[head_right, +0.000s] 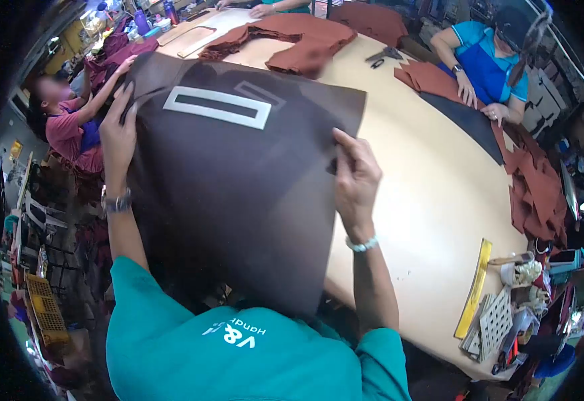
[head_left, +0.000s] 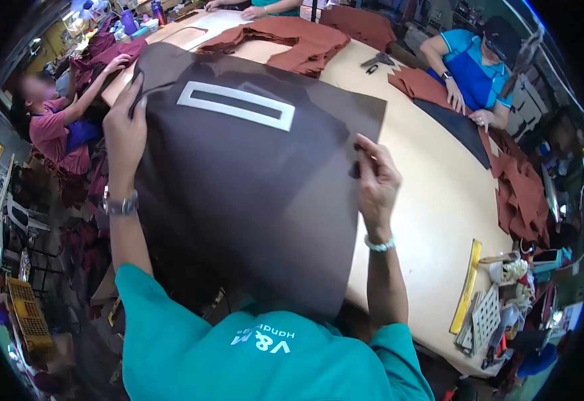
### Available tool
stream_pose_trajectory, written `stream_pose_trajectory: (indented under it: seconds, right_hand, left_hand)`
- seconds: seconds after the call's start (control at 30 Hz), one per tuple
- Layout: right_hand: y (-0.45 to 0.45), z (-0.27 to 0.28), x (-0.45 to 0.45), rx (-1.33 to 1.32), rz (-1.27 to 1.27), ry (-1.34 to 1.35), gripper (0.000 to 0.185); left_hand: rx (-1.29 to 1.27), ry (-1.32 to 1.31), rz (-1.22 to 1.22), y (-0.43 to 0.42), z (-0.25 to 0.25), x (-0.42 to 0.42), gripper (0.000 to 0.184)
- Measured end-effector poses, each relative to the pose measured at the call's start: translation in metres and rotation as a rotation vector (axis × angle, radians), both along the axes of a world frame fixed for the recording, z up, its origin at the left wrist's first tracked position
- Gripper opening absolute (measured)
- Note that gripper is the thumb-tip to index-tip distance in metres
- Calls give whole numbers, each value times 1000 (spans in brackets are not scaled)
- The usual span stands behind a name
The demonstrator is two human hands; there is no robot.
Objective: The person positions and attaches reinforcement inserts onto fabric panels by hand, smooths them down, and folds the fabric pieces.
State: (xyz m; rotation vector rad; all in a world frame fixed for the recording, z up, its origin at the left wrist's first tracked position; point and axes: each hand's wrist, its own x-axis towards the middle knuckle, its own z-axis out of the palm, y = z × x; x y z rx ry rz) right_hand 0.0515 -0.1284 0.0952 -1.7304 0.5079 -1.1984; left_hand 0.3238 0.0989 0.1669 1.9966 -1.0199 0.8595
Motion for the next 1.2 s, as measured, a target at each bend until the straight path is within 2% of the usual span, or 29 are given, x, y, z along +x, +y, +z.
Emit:
stream_pose_trajectory:
  seconds: [0.07, 0.13, 0.17, 0.27, 0.33, 0.5, 0.57, 0.7, 0.8, 0.83, 0.93, 1.03, 1.1, 1.2]
  right_hand:
    - [-11, -16, 33, -130, -5, 71, 28]
    - [-14, -30, 58, -97, 43, 120, 33]
    - [-19, -41, 68, -147, 34, 157, 36]
    - [-33, -58, 84, -184, -14, 324, 43]
    - [-43, -61, 86, -145, -63, 451, 44]
    - [-75, -84, 94, -161, -136, 476, 43]
    - [-80, -88, 94, -76, -134, 469, 42]
    - [-78, -91, 94, -4, -126, 475, 42]
    - [-83, -101, 100, -147, -136, 402, 44]
    - [-82, -102, 100, -119, -134, 448, 44]
    - [-73, -95, 102, -84, -136, 530, 45]
    - [-73, -99, 104, -139, -155, 531, 46]
    - [-72, -100, 104, -167, -168, 553, 45]
    - [-76, -108, 102, -292, -191, 541, 47]
  left_hand:
    - [87, -67, 5, -18, -11, 52, 36]
    - [218, -73, 60, -37, -37, 104, 41]
    - [290, 10, 70, -49, -42, 111, 41]
    - [494, -60, 155, -85, -86, 153, 51]
    - [550, -14, 148, -111, -103, 163, 51]
    - [674, 122, 122, -167, -135, 171, 48]
    - [809, 201, 133, -181, -138, 169, 49]
    - [774, 212, 111, -195, -156, 176, 42]
    - [815, 179, 124, -202, -154, 185, 40]
    - [821, 207, 114, -204, -151, 186, 37]
    - [917, 113, 320, -211, -148, 178, 41]
    - [634, -9, 241, -223, -148, 149, 44]
    - [519, 9, 45, -234, -153, 117, 56]
    - [578, 194, -162, -245, -159, 67, 66]
